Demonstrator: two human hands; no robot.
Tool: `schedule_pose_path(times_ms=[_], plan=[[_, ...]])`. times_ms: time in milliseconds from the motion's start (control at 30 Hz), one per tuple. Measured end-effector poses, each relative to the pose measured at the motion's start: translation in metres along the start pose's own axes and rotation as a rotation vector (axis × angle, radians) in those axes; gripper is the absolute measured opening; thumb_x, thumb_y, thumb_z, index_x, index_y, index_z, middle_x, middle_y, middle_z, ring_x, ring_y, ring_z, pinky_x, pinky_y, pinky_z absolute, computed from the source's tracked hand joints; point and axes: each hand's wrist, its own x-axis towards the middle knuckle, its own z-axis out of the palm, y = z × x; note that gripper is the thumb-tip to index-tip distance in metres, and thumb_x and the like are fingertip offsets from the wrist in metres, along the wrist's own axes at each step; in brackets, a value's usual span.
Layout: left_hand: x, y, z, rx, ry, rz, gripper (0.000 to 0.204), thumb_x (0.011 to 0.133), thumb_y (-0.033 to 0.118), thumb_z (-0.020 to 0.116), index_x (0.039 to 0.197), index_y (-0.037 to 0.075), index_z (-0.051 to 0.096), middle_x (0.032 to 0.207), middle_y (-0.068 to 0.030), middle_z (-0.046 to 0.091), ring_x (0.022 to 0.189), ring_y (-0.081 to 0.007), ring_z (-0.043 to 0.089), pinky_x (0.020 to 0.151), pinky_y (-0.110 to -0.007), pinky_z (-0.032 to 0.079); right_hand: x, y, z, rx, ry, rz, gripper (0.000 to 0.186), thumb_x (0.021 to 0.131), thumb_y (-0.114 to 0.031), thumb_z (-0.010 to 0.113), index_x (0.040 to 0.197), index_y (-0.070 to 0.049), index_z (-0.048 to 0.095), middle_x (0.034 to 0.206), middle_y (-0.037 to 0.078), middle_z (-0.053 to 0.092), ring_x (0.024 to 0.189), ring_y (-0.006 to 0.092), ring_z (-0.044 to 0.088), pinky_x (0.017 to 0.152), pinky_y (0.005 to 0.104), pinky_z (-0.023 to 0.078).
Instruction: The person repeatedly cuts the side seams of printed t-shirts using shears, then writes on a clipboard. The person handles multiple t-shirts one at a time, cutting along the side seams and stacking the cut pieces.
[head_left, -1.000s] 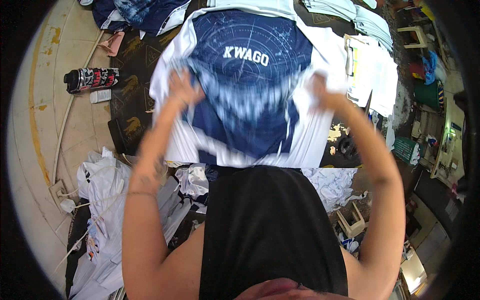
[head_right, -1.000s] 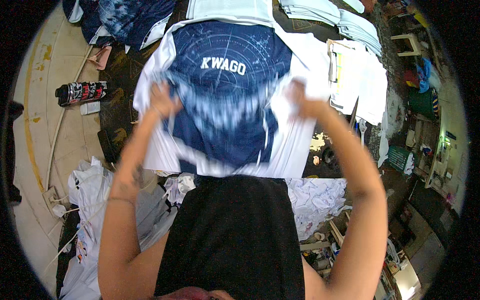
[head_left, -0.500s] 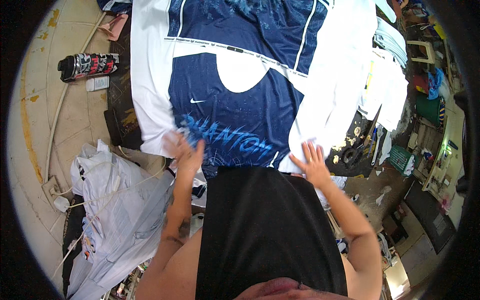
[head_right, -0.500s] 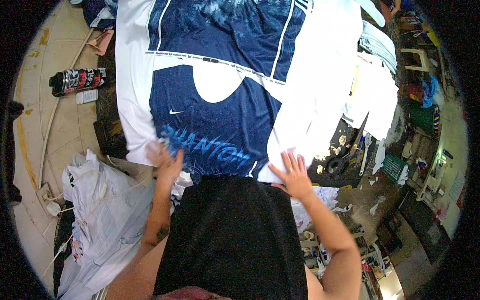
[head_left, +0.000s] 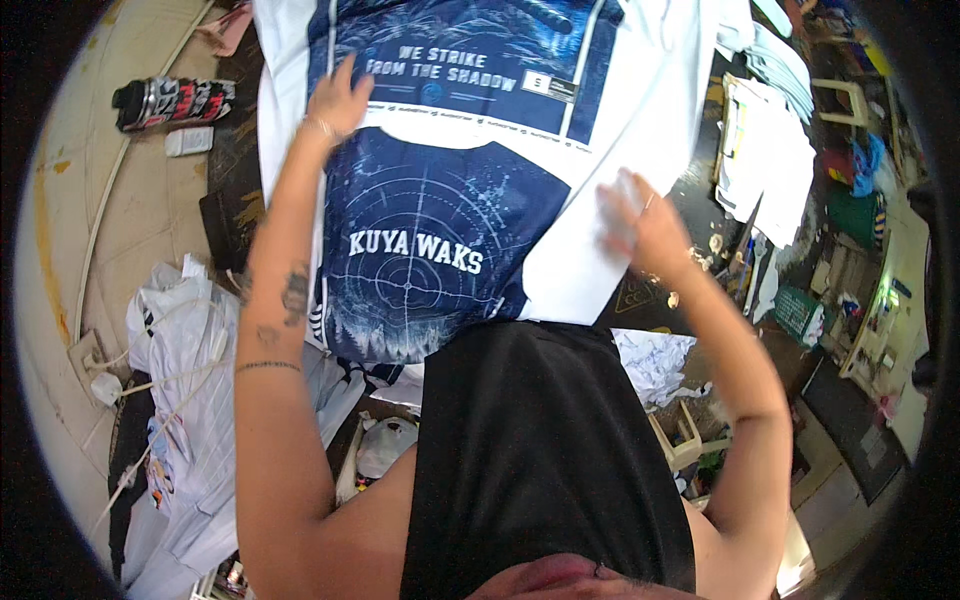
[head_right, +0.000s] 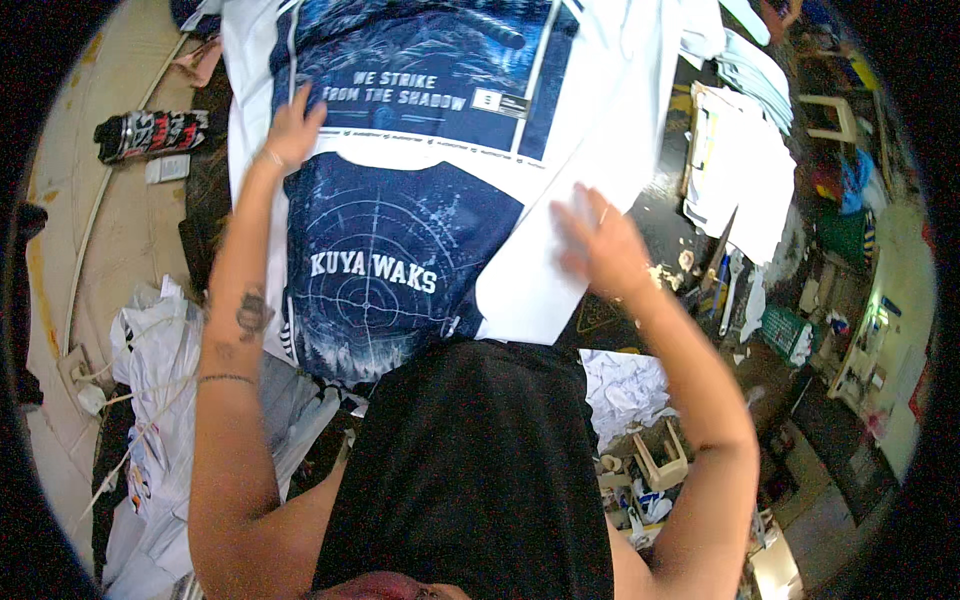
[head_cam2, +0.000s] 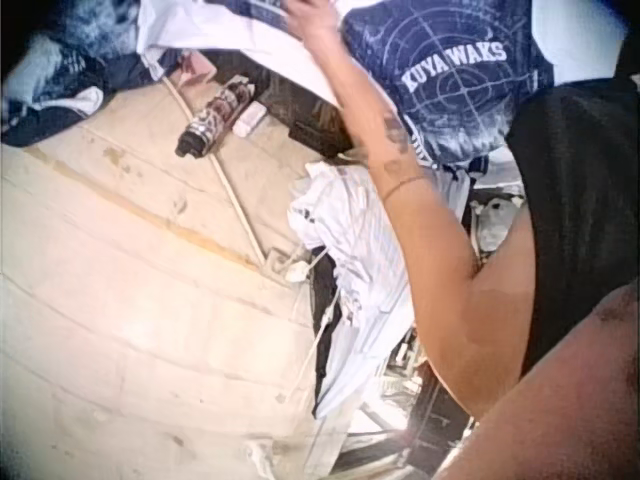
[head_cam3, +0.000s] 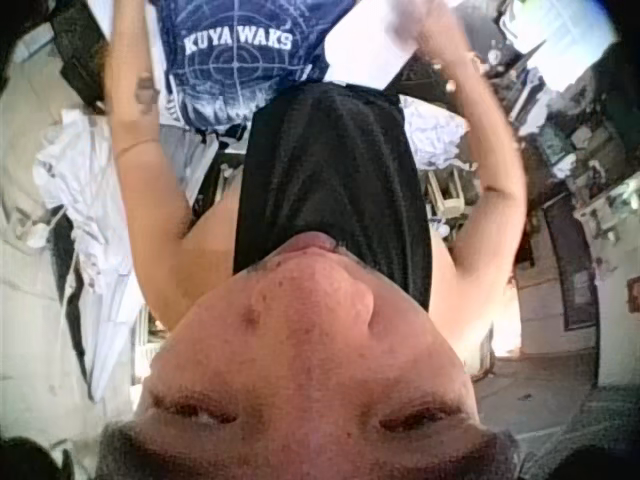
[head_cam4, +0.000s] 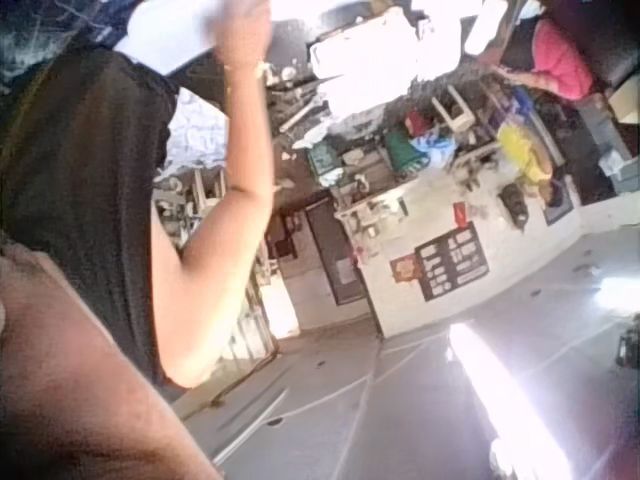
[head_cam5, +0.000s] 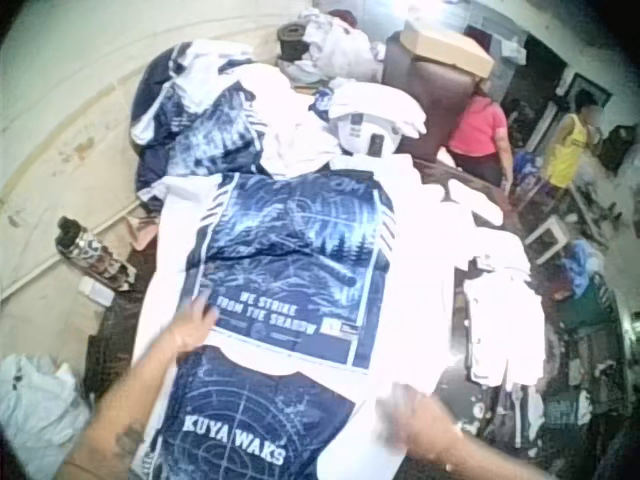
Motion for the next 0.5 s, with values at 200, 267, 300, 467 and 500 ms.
schedule_pose_path(times_ms=[200, 267, 300, 467, 500], plan=[[-0.074, -0.044, 0.057, 0.273, 0.367, -0.127, 0.071, 0.106, 0.055, 0.05, 0.169, 0.032, 0.027, 0.175, -0.0151, 0.023, 0.16, -0.0411, 0.02, 0.119, -0.078, 0.013, -0.181, 0.023, 0.06, 0.154, 0.136, 0.295, 0.063, 0.091, -0.014, 0.075, 0.15, -0.02, 0.057, 0.16, 0.019, 0.045, 0.148, 0.0418, 0.042, 0.123, 0.0555, 0.035], [-0.054, -0.042, 0.042, 0.471, 0.199, -0.406, 0.067, 0.105, 0.044, 0.051, 0.166, 0.021, 0.034, 0.17, -0.0214, 0.031, 0.156, -0.0423, 0.027, 0.118, -0.074, 0.024, -0.211, 0.064, 0.051, 0.244, 0.361, 0.535, 0.055, 0.092, -0.011, 0.073, 0.145, -0.013, 0.06, 0.15, 0.022, 0.054, 0.138, 0.0437, 0.05, 0.116, 0.0521, 0.042], [-0.042, -0.021, 0.04, 0.399, 0.466, -0.372, 0.065, 0.101, 0.034, 0.055, 0.162, 0.016, 0.041, 0.164, -0.0231, 0.039, 0.153, -0.0416, 0.033, 0.118, -0.068, 0.029, -0.219, 0.086, 0.046, 0.191, 0.481, 0.689, 0.052, 0.092, -0.01, 0.073, 0.143, -0.01, 0.06, 0.144, 0.023, 0.056, 0.133, 0.044, 0.052, 0.112, 0.0516, 0.044], [-0.045, 0.211, 0.093, -0.209, 0.55, 0.666, 0.053, 0.086, 0.005, 0.067, 0.138, 0.001, 0.063, 0.136, -0.0243, 0.064, 0.13, -0.0414, 0.057, 0.115, -0.048, 0.042, -0.215, 0.156, 0.051, 0.255, 0.546, 0.931, 0.049, 0.09, -0.007, 0.073, 0.137, -0.004, 0.06, 0.121, 0.025, 0.063, 0.109, 0.0457, 0.063, 0.098, 0.0512, 0.051], [-0.052, 0.259, 0.109, -0.184, 0.461, 0.775, 0.06, 0.089, 0.014, 0.07, 0.147, 0.008, 0.058, 0.148, -0.0219, 0.057, 0.139, -0.0411, 0.05, 0.118, -0.051, 0.038, -0.213, 0.162, 0.055, 0.352, 0.528, 0.919, 0.047, 0.088, -0.006, 0.075, 0.133, -0.002, 0.06, 0.117, 0.025, 0.064, 0.11, 0.0455, 0.063, 0.096, 0.0505, 0.052]])
